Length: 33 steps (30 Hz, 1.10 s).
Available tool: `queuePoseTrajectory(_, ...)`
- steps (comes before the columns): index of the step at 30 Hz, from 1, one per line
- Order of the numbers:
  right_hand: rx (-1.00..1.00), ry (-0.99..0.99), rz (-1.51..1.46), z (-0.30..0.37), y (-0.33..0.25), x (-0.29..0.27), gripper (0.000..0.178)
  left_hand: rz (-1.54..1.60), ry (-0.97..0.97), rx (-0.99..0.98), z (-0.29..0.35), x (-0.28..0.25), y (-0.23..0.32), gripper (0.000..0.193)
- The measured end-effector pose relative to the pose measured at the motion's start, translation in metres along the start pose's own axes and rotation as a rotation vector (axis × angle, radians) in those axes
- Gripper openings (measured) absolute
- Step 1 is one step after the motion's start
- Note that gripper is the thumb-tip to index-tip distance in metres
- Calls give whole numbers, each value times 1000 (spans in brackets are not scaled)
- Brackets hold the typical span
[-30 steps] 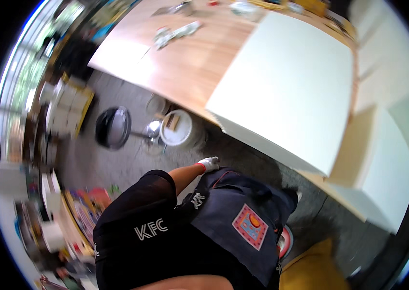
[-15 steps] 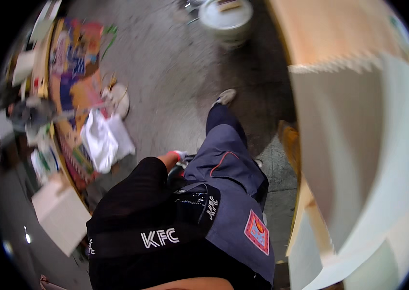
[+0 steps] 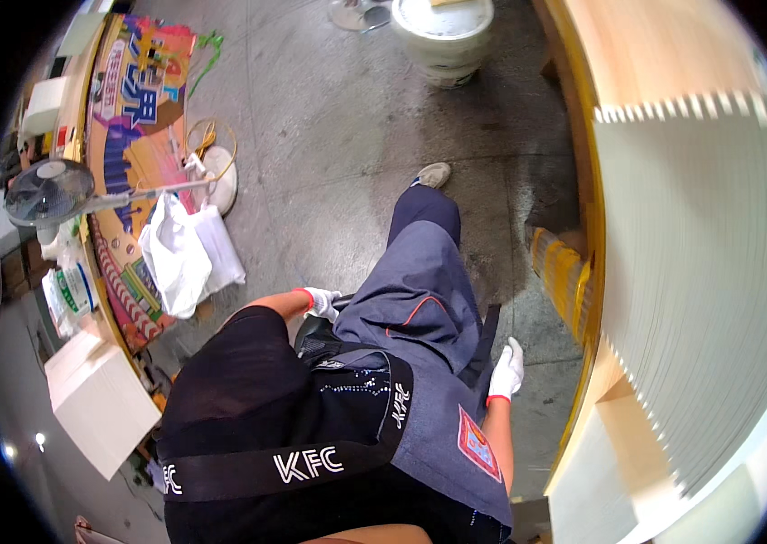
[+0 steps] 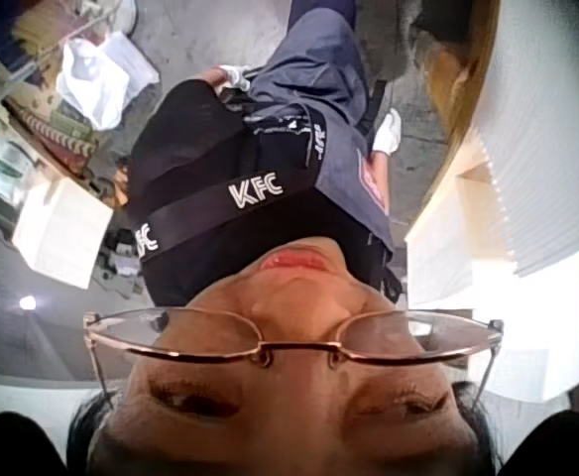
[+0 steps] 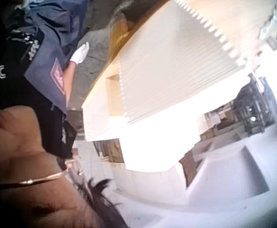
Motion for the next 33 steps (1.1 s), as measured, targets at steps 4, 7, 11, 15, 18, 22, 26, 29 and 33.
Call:
queuePoseTrajectory(4,-62,156,-154,5,5,-3,32,-114,-5,-60,24,-41,52,87)
queuePoseTrajectory(7,-160,369,-238,31,32,-13,32,-306,-16,-2,-3,-70,59,82)
queuePoseTrajectory(11,-228,585,-192,82,55,-33,34,-563,-35,30,-27,-106,89,75)
queuePoseTrajectory(15,-215,741,-184,111,124,-62,28,-991,-34,72,-36,-145,170,68)
queuePoseTrajectory(18,-186,818,-171,102,172,-109,27,-1268,218,244,-18,-164,272,64)
queuePoseTrajectory(22,-84,632,-502,73,236,-152,33,-1016,784,988,66,-91,439,39)
queuePoseTrajectory(26,-139,620,-812,107,116,-147,41,-1140,516,1261,67,23,487,27)
queuePoseTrajectory(29,-127,602,-696,105,83,-102,47,-1265,236,1270,61,96,466,33)
queuePoseTrajectory(33,-341,768,-658,94,37,-40,35,-1508,37,1137,16,95,438,51)
Point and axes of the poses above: each hand's wrist, its own z-axis away from the middle knuckle, its own x-axis out of the palm, y = z × x, the point moved 7 cm from there along -z, towards the middle knuckle, and after that the axes turned 12 degrees about x, right-handed, at the moved point
